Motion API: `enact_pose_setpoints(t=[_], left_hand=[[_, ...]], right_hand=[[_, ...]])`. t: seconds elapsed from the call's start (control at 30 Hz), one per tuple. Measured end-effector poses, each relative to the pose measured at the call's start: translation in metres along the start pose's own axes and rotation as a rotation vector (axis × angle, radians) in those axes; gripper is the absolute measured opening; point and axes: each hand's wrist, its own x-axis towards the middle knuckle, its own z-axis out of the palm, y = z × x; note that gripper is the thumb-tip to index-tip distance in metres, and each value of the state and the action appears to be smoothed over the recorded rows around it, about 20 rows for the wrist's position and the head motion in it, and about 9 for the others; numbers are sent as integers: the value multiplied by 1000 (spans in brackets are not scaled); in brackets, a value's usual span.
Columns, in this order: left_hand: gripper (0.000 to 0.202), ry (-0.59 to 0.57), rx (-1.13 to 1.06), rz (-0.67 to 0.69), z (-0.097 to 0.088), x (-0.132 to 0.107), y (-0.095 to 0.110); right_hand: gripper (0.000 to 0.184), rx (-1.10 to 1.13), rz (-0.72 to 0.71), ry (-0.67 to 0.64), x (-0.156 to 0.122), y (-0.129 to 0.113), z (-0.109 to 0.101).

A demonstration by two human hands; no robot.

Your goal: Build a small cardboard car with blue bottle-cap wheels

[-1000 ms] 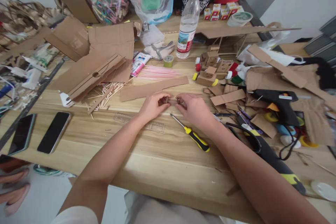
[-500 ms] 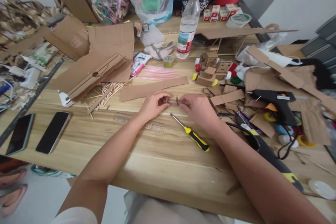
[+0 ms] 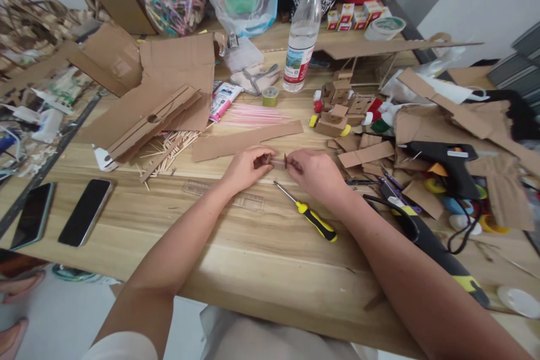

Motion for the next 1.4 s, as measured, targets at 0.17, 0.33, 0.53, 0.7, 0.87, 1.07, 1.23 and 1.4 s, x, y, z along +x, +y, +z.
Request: enact_pose_setpoints(t=[0.17, 0.33, 0.53, 0.7, 0.87, 1.07, 1.23, 1.4], left_hand=[[27, 9, 24, 17, 1, -1, -2], [31, 15, 52, 7, 3, -3, -1], [41, 23, 23, 2, 5, -3, -3], [43, 32, 46, -5, 5, -6, -4], [43, 126, 163, 66, -1, -21, 13], [15, 120, 359, 89, -32, -51, 27], [13, 312, 565, -344, -89, -76, -4], [19, 452, 670, -539, -132, -93, -32]], right_hand=[[20, -13, 8, 4, -1, 1, 0], [23, -39, 11, 26, -5, 6, -1], [27, -75, -10, 47, -7, 8, -2], [26, -95, -17, 59, -7, 7, -2], [10, -102, -33, 146, -10, 9, -6], [27, -117, -58, 200, -19, 9, -15], [40, -96, -86, 208, -21, 8, -21], [40, -53, -70, 199, -20, 10, -25]])
